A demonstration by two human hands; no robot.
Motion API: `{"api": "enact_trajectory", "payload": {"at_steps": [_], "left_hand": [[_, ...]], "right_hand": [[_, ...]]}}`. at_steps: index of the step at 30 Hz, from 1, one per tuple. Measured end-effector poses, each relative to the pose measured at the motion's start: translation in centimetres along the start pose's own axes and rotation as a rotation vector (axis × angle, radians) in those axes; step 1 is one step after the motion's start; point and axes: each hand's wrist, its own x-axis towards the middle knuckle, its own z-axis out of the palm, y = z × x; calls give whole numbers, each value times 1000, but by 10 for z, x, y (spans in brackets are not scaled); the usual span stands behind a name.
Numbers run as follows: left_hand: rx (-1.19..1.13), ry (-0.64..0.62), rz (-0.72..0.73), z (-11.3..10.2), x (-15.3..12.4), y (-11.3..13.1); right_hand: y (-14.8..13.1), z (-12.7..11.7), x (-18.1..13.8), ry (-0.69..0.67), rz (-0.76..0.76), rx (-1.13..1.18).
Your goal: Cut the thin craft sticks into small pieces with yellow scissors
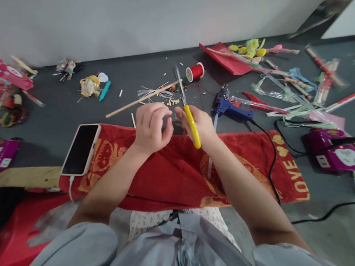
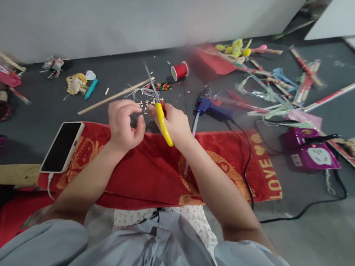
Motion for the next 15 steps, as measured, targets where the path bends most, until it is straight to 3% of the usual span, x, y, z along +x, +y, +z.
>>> {"api": "enact_trajectory", "payload": {"at_steps": [2, 6, 10, 13, 15], "left_hand": [[-100, -60, -14, 7, -3, 6], [-332, -259, -194, 26, -16, 12], [-492, -359, -305, 36, -28, 18], [-541, -351, -385, 36, -28, 24], [-541, -317, -437, 36, -26, 27]], "right_hand": [[3, 3, 2, -2, -14, 193], [7, 16, 5, -69, -69, 407], [6, 25, 3, -78, -121, 375], [3, 25, 0, -78, -187, 308], [1, 24, 0, -80, -224, 147]]}}
